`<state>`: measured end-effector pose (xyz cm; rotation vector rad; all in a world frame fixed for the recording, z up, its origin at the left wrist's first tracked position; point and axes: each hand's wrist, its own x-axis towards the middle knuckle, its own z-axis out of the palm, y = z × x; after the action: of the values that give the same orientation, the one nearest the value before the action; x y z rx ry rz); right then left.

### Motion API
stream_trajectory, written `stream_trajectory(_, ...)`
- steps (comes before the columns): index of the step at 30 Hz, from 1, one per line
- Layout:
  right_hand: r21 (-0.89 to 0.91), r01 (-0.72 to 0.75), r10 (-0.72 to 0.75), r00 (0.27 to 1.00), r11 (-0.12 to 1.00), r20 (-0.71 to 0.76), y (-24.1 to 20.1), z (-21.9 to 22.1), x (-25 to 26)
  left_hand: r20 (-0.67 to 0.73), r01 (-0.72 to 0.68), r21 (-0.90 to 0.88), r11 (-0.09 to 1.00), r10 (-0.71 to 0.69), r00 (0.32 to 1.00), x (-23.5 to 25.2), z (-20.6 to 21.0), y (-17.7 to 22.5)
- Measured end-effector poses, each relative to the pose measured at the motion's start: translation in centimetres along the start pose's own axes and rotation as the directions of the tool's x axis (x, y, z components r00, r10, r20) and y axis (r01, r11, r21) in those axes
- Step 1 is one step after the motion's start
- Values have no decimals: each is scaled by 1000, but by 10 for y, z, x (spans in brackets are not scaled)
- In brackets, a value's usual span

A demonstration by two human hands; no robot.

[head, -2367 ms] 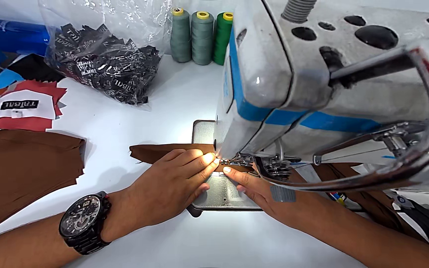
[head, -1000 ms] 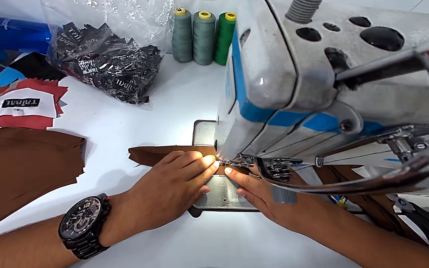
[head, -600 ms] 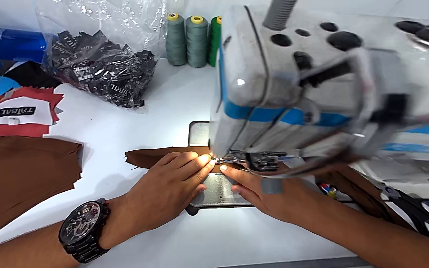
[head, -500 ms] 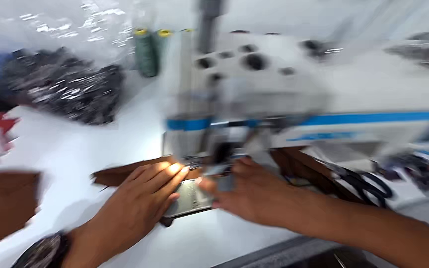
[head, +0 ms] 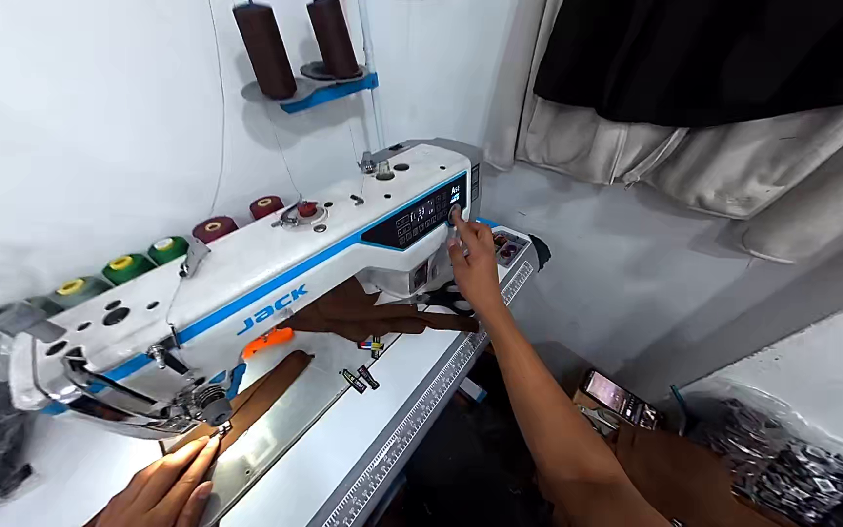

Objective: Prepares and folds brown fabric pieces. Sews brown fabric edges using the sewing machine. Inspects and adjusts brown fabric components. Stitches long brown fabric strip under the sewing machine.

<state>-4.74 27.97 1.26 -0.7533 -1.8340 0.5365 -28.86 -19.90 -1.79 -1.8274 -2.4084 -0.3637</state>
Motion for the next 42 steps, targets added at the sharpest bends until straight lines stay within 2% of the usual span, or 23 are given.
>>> stream_trajectory(4,-69,41,-44,998,997,-37,-5,6,-9,-21,-15,-4,1000,15,1000,0,3,-1)
stream_trajectory(10,-61,24,-28,997,998,-76,0,14,-12,-33,-9,-1,1000,9,999,-1,5,-2)
stream_trajectory(17,-138,100,-109,992,985,-58,4,5,-6,-29,-19,-2,1000,19,999,1,4,-1)
stream_trajectory(22,-130,95,-96,995,987,0,9,-1,-1,-11,6,2,1000,-6,1000,0,4,0)
stream_trajectory(25,-132,79,-83,996,988,-26,9,3,4,-15,-5,-5,1000,5,1000,0,3,0)
stream_trajectory(34,-390,146,-168,986,909,-21,3,2,3,-10,0,3,1000,0,1000,0,2,1)
stream_trajectory(42,-397,94,-119,992,913,-39,-2,8,3,-18,5,5,1000,-5,1000,0,3,0)
